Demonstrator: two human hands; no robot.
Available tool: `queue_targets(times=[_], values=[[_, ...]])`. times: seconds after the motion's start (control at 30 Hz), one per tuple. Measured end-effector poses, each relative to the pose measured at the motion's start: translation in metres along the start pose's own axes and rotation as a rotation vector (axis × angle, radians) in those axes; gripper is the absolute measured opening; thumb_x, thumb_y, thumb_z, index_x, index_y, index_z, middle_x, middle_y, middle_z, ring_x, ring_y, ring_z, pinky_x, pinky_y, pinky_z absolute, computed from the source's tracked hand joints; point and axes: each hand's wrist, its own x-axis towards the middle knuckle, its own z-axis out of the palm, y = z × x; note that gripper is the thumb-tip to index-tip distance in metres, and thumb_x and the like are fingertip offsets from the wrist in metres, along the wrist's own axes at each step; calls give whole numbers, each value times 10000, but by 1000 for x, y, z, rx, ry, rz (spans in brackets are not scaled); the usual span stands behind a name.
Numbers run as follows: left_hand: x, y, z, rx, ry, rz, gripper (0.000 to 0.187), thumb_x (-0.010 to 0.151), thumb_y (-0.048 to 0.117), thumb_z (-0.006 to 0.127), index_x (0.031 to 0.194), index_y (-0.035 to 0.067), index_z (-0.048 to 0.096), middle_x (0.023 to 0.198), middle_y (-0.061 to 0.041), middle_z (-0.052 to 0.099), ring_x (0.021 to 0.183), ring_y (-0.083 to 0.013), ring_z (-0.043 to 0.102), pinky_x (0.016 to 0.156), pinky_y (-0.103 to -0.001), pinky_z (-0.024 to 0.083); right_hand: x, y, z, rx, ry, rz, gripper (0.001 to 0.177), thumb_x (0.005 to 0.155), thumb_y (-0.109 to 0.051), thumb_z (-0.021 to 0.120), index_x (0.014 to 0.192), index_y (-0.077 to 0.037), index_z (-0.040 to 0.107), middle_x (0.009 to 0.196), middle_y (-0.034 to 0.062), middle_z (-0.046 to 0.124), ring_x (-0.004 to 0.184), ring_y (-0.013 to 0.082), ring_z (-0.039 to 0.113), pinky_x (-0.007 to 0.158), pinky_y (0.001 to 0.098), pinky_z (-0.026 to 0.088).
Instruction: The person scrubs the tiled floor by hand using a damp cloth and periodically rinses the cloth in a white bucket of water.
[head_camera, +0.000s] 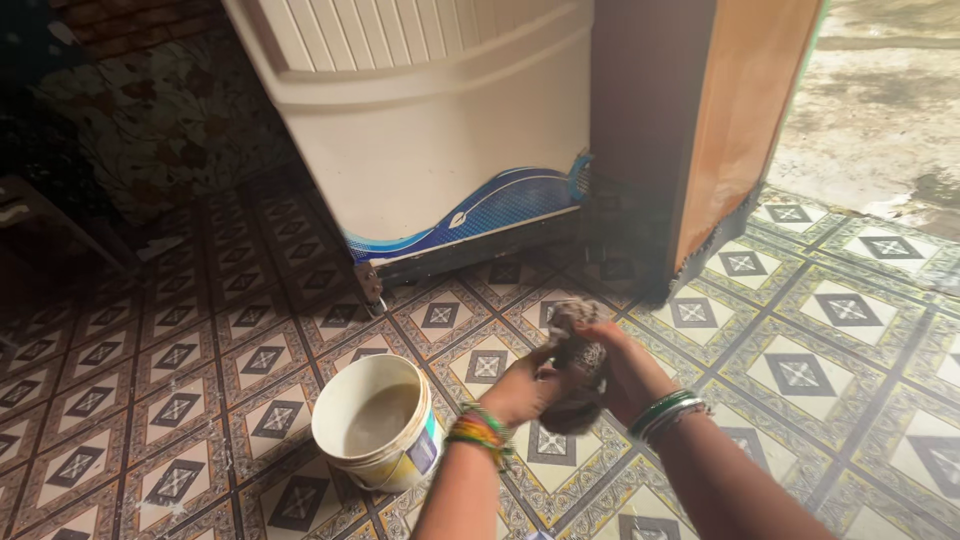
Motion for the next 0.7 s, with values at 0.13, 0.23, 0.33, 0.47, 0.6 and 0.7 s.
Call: queue_targets(times=[0.13, 0.23, 0.33, 0.47, 0.6, 0.7], values=[[-4, 17, 38, 306, 123, -83, 519, 785, 314, 872, 1229, 183, 635, 1043, -78, 710, 862, -157, 643, 747, -339, 544, -9, -5, -24, -281, 55, -74, 511, 794, -242, 805, 1212, -148, 528, 1108, 84, 700, 1019, 210, 715, 791, 369, 604], [5, 2, 47, 34, 87, 5, 367, 845, 248, 832, 1169, 135, 703, 987, -29, 710, 784, -118, 600, 695, -298, 523, -16, -8, -42, -420, -44, -148, 527, 794, -267, 827, 1207, -39, 593, 1050, 102, 704, 914, 178, 688, 714, 323, 591], [4, -8, 50, -130, 105, 36, 275, 902, 244, 762, 1135, 109, 703, 987, 34, 731, 846, -70, 654, 740, -283, 547, -22, -20, -54, -468, -89, -140, 538, 838, -362, 771, 1183, 36, 664, 1003, 92, 748, 856, 119, 708, 700, 261, 591], [12, -12, 59, 408, 313, 49, 239, 964, 251, 612, 1035, 39, 695, 863, -72, 766, 834, -175, 771, 714, -391, 592, -37, -34, -70, -524, 61, -61, 544, 909, -417, 806, 1134, 70, 717, 870, 60, 662, 702, 111, 590, 595, 290, 478], [12, -9, 62, 527, 788, 422, 294, 945, 323, 673, 1020, 52, 756, 938, -139, 767, 880, -297, 749, 775, -424, 581, -43, -45, -103, -943, 147, -70, 380, 843, -317, 822, 1047, 2, 797, 838, 87, 771, 658, 149, 589, 580, 296, 469], [-7, 17, 87, 657, 913, 388, 303, 974, 352, 657, 995, 72, 769, 905, -169, 761, 862, -362, 734, 750, -445, 567, -32, -35, -132, -853, 102, -218, 356, 771, -246, 835, 1046, -28, 779, 828, 74, 811, 690, 133, 774, 596, 243, 614]])
